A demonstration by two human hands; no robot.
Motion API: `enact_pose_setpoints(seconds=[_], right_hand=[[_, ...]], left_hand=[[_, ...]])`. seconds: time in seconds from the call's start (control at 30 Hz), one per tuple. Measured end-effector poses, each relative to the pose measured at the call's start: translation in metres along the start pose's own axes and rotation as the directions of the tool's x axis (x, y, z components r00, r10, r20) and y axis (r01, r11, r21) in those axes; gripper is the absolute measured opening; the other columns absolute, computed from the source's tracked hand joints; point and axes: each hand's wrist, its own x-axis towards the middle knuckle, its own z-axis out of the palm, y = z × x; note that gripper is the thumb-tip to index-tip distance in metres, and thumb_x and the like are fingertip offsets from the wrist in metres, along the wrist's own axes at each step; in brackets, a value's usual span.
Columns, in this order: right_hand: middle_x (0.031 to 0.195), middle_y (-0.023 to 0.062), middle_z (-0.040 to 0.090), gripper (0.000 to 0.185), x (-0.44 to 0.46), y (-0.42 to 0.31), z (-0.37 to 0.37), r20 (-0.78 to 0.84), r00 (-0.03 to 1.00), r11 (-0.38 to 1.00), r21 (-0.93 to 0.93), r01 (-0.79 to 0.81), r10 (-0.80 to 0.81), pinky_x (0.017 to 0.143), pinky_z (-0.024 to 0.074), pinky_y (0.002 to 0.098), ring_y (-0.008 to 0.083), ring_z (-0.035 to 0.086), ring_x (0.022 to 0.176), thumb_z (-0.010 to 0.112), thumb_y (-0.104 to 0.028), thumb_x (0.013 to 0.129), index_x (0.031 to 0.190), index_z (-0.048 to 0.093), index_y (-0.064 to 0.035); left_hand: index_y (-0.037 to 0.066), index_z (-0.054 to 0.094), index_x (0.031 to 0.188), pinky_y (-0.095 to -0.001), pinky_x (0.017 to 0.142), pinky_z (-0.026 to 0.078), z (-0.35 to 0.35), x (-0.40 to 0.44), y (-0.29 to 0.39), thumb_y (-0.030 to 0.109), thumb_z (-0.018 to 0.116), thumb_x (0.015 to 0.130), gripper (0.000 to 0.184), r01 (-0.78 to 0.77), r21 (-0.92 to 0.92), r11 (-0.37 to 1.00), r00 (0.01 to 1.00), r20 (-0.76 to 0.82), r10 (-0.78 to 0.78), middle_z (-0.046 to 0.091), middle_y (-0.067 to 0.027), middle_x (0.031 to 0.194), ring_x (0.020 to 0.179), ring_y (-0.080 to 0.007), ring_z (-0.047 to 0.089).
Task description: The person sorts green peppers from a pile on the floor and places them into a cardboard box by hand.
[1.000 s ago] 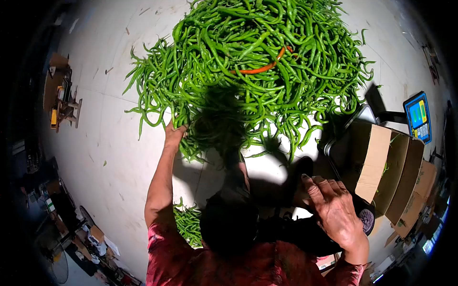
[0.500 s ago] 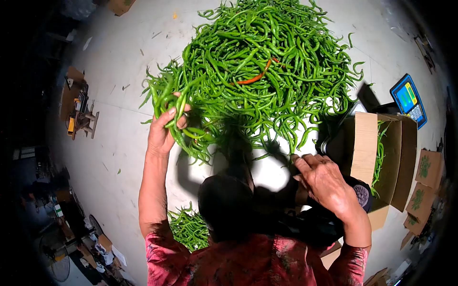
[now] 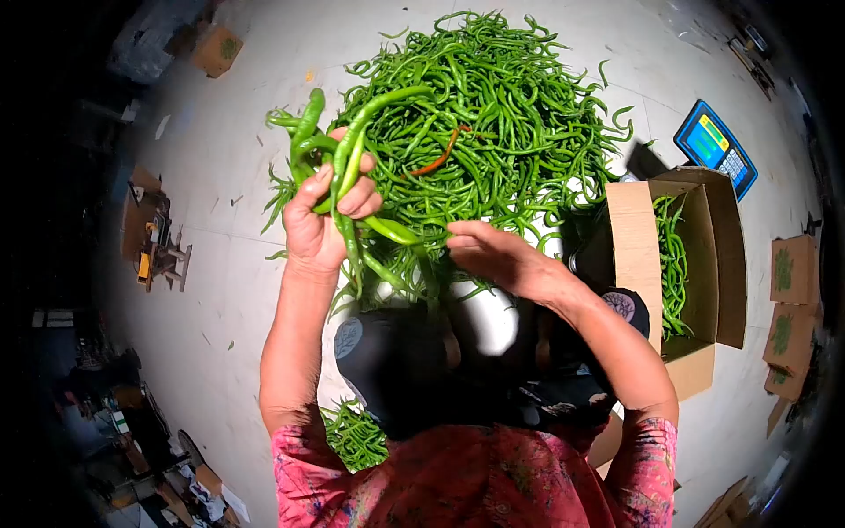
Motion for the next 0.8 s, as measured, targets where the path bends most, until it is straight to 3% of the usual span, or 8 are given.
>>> enact_pose_setpoints(seconds=[0.1, 0.13, 0.23, 0.37, 0.43, 0.53, 0.7, 0.8], right_hand=[[0.121, 0.0117, 0.057, 0.041, 0.004, 0.001, 0.013, -0.004, 0.999, 0.957, -0.29, 0.033, -0.036, 0.103, 0.0383, 0.0313, 0.0195, 0.054, 0.114, 0.053, -0.024, 0.097, 0.131, 0.049, -0.0009], [0.109, 0.0079, 0.06, 0.038, 0.006, 0.003, 0.006, 0.104, 0.992, 0.934, -0.342, 0.106, -0.074, 0.093, 0.0429, 0.0295, 0.015, 0.054, 0.104, 0.052, -0.029, 0.097, 0.123, 0.054, -0.001], [0.097, 0.0054, 0.062, 0.036, 0.001, -0.005, -0.003, 0.189, 0.974, 0.992, 0.007, -0.129, 0.125, 0.08, 0.0434, 0.0259, 0.0123, 0.054, 0.092, 0.053, -0.033, 0.095, 0.114, 0.059, -0.0025], [0.086, 0.0009, 0.062, 0.028, -0.016, -0.021, -0.012, 0.052, 0.999, 0.994, -0.11, -0.004, 0.01, 0.07, 0.0432, 0.0214, 0.009, 0.057, 0.077, 0.055, -0.033, 0.095, 0.099, 0.061, -0.0062], [0.083, 0.0049, 0.064, 0.019, -0.024, -0.027, -0.02, -0.08, 0.996, 0.999, 0.013, -0.047, 0.048, 0.068, 0.053, 0.0278, 0.0123, 0.062, 0.074, 0.054, -0.022, 0.097, 0.099, 0.059, -0.0036], [0.083, 0.009, 0.064, 0.02, -0.033, -0.036, -0.027, -0.147, 0.989, 0.972, 0.225, 0.061, -0.028, 0.067, 0.055, 0.0303, 0.0173, 0.063, 0.072, 0.051, -0.02, 0.098, 0.101, 0.058, -0.0011], [0.083, 0.0045, 0.061, 0.02, -0.037, -0.046, -0.046, -0.358, 0.915, 0.909, 0.291, 0.298, -0.185, 0.062, 0.0515, 0.0249, 0.0123, 0.059, 0.068, 0.052, -0.024, 0.098, 0.1, 0.057, -0.0046], [0.082, 0.0011, 0.058, 0.019, -0.041, -0.052, -0.052, -0.341, 0.9, 0.862, 0.329, 0.385, -0.272, 0.06, 0.0472, 0.0233, 0.0085, 0.053, 0.067, 0.055, -0.022, 0.097, 0.104, 0.057, -0.0042]], left_hand=[[0.009, 0.042, 0.134, -0.027, 0.059, 0.038, 0.021, 0.006, -0.014, 0.015, 0.057, 0.088, 0.049, 0.023, -0.03, 0.999, 0.999, 0.035, -0.022, 0.053, -0.017, 0.105, 0.06, -0.0117, 0.044], [0.009, 0.043, 0.134, -0.0274, 0.059, 0.038, 0.025, 0.009, -0.018, 0.016, 0.057, 0.088, 0.049, 0.023, -0.042, 0.999, 0.999, 0.046, -0.021, 0.055, -0.0174, 0.105, 0.06, -0.0122, 0.044], [0.009, 0.044, 0.134, -0.0277, 0.059, 0.038, 0.034, 0.015, -0.026, 0.016, 0.057, 0.088, 0.048, -0.009, -0.026, 1.0, 0.999, 0.053, 0.01, 0.057, -0.0178, 0.106, 0.06, -0.013, 0.044], [0.01, 0.045, 0.134, -0.0287, 0.063, 0.038, 0.035, 0.02, -0.029, 0.017, 0.057, 0.089, 0.047, -0.085, -0.026, 0.996, 0.996, 0.037, 0.086, 0.058, -0.0165, 0.107, 0.066, -0.0137, 0.045], [0.011, 0.046, 0.134, -0.0285, 0.065, 0.039, 0.033, 0.02, -0.025, 0.018, 0.057, 0.09, 0.046, -0.11, -0.046, 0.993, 0.994, 0.011, 0.111, 0.058, -0.0151, 0.111, 0.07, -0.014, 0.046], [0.009, 0.051, 0.128, -0.0273, 0.066, 0.04, 0.029, 0.022, -0.021, 0.02, 0.058, 0.09, 0.04, -0.138, -0.109, 0.984, 0.988, 0.052, 0.144, 0.058, -0.0143, 0.112, 0.074, -0.0136, 0.046], [0.002, 0.057, 0.117, -0.0275, 0.065, 0.04, 0.027, 0.021, -0.033, 0.024, 0.06, 0.09, 0.035, -0.195, 0.003, 0.981, 0.98, -0.038, 0.195, 0.061, -0.0118, 0.108, 0.071, -0.0133, 0.045], [0.003, 0.048, 0.127, -0.0281, 0.066, 0.039, 0.021, 0.016, -0.053, 0.023, 0.066, 0.088, 0.048, -0.132, 0.138, 0.982, 0.991, 0.005, 0.133, 0.059, -0.0113, 0.111, 0.071, -0.0131, 0.047]])
